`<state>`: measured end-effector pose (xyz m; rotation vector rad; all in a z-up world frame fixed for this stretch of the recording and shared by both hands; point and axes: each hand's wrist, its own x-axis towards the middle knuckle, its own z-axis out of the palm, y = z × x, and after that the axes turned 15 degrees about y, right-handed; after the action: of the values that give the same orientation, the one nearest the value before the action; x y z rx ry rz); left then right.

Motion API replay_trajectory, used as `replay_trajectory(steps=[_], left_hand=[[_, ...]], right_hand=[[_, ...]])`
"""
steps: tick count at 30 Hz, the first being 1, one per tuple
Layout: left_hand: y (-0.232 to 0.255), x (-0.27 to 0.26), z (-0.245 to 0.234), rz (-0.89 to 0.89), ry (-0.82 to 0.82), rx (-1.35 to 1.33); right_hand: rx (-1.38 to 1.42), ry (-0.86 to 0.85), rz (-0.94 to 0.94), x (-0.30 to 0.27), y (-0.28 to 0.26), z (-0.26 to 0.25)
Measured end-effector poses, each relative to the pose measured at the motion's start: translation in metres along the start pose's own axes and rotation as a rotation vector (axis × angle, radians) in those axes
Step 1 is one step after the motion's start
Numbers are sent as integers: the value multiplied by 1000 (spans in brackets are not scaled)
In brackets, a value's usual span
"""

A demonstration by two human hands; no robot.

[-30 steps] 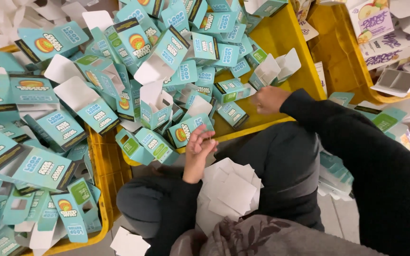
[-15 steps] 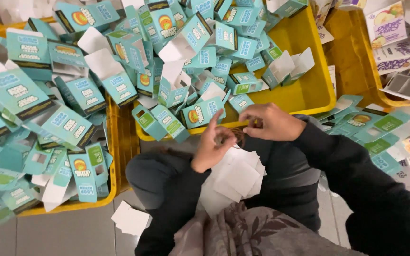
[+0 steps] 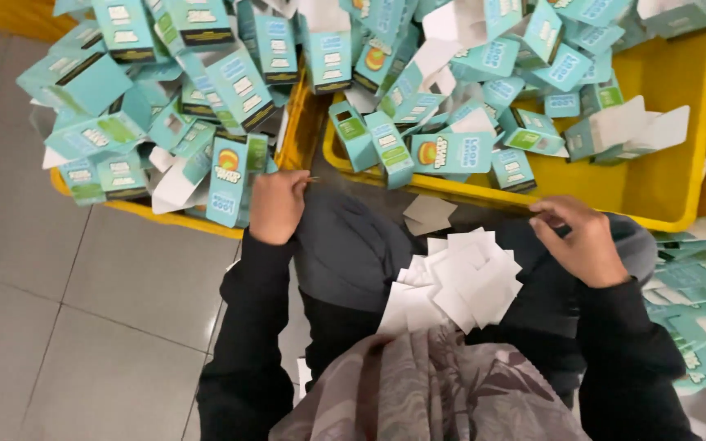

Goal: Folding cardboard templates into small boxes and inserting paper leaflets into them.

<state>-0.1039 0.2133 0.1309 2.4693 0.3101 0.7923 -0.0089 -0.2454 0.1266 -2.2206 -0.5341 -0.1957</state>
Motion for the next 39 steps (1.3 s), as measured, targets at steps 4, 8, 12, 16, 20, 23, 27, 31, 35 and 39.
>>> replay_trajectory(steps=[4, 8, 12, 16, 20, 23, 27, 31, 35, 39], left_hand=[[-38, -21, 1, -69, -55, 37], [-125, -85, 74, -191, -291, 130], [-187, -101, 120, -457, -660, 4], [-172, -91, 97, -568, -550, -134], [-172, -89, 77, -719, -398, -314], [-160, -87, 68, -818, -317, -464], [-130, -71, 69, -918, -279, -668], [-105, -66, 77, -1035, -279, -851], [-110, -102, 65, -1006, -194, -752], [-15, -108, 22, -699, -87, -275]], right_hand=[[-25, 0, -14, -8, -4, -2], [-38, -7, 35, -12, -10, -3], [-19, -17, 21, -13, -14, 1], [-7, -38, 50, -17, -9, 14], [-7, -75, 56, -19, -16, 19], [-27, -48, 95, -26, -23, 8], [-148, 93, 98, -41, -39, -33], [-367, 463, 146, -74, -5, -119], [-856, 655, 229, -123, 50, -199], [-941, 685, 513, -146, 113, -217]])
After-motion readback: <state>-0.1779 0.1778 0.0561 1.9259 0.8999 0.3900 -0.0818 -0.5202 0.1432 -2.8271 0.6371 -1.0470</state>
